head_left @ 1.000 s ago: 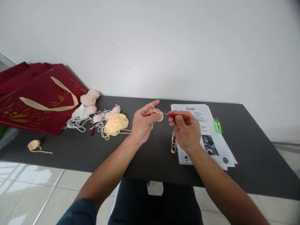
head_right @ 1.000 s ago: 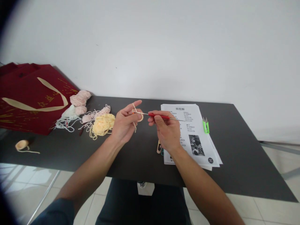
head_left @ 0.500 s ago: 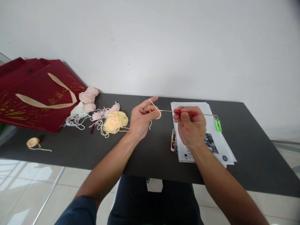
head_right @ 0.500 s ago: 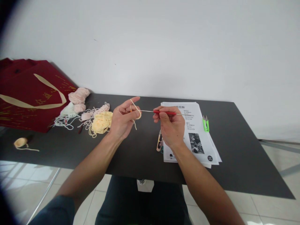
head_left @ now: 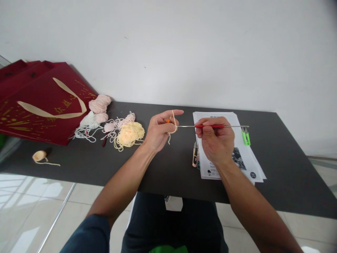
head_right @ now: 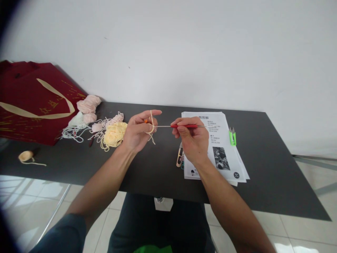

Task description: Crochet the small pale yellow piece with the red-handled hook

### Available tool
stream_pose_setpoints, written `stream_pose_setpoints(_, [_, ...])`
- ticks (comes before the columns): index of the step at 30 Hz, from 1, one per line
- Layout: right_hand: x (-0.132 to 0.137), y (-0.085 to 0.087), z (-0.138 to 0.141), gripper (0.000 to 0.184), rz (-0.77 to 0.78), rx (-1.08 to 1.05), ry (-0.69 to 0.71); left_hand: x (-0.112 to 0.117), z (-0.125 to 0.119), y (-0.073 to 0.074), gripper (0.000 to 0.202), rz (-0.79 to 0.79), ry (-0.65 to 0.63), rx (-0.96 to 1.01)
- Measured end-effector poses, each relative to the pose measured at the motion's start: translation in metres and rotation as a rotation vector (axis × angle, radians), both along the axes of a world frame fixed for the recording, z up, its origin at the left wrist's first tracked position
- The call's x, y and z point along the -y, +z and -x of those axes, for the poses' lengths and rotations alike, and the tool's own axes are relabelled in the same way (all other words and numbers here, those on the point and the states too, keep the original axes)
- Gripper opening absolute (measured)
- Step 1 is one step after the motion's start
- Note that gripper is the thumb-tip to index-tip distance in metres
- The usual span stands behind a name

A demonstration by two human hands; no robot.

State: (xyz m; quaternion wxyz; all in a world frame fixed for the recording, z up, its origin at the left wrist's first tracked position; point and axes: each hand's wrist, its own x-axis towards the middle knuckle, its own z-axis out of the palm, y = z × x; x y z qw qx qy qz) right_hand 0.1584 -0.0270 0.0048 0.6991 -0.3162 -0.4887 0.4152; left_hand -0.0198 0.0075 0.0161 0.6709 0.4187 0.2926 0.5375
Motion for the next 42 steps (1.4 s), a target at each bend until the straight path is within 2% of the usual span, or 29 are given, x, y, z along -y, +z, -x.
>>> stream_pose_setpoints(4, [0.001,0.001,0.0,0.02,0.018,-0.017,0.037,-0.001,0.002,0.002,0.041,0.049,-0.074,0.044])
stream_pose_setpoints(8, [-0.001,0.002,-0.001,0.022,0.114,-0.131,0.151,-0.001,0.002,0.002,0.032,0.052,-0.131,0.098])
stream_pose_setpoints(12, [-0.004,-0.001,0.001,0.02,0.276,-0.258,0.196,0.0,-0.001,-0.002,0.023,-0.024,-0.032,0.054])
stream_pose_setpoints(15, [-0.002,-0.005,0.007,0.016,0.331,-0.288,0.22,0.002,-0.005,-0.008,0.02,-0.092,0.063,-0.029])
stream_pose_setpoints(19, [0.002,-0.009,0.018,0.011,0.3,-0.268,0.195,0.004,-0.011,-0.011,0.029,-0.099,0.121,-0.114])
stream_pose_setpoints(23, [0.005,-0.01,0.025,0.01,0.281,-0.221,0.128,0.006,-0.016,-0.009,0.049,-0.088,0.17,-0.108])
stream_pose_setpoints(26, [0.005,-0.009,0.027,0.011,0.296,-0.238,0.106,0.008,-0.017,-0.008,0.056,-0.102,0.205,-0.117])
stream_pose_setpoints(34, [0.004,-0.008,0.026,0.016,0.292,-0.241,0.065,0.012,-0.019,-0.006,0.048,-0.126,0.24,-0.161])
stream_pose_setpoints(42, [0.005,-0.008,0.023,0.012,0.184,-0.169,-0.005,0.013,-0.019,-0.007,0.045,-0.157,0.331,-0.181])
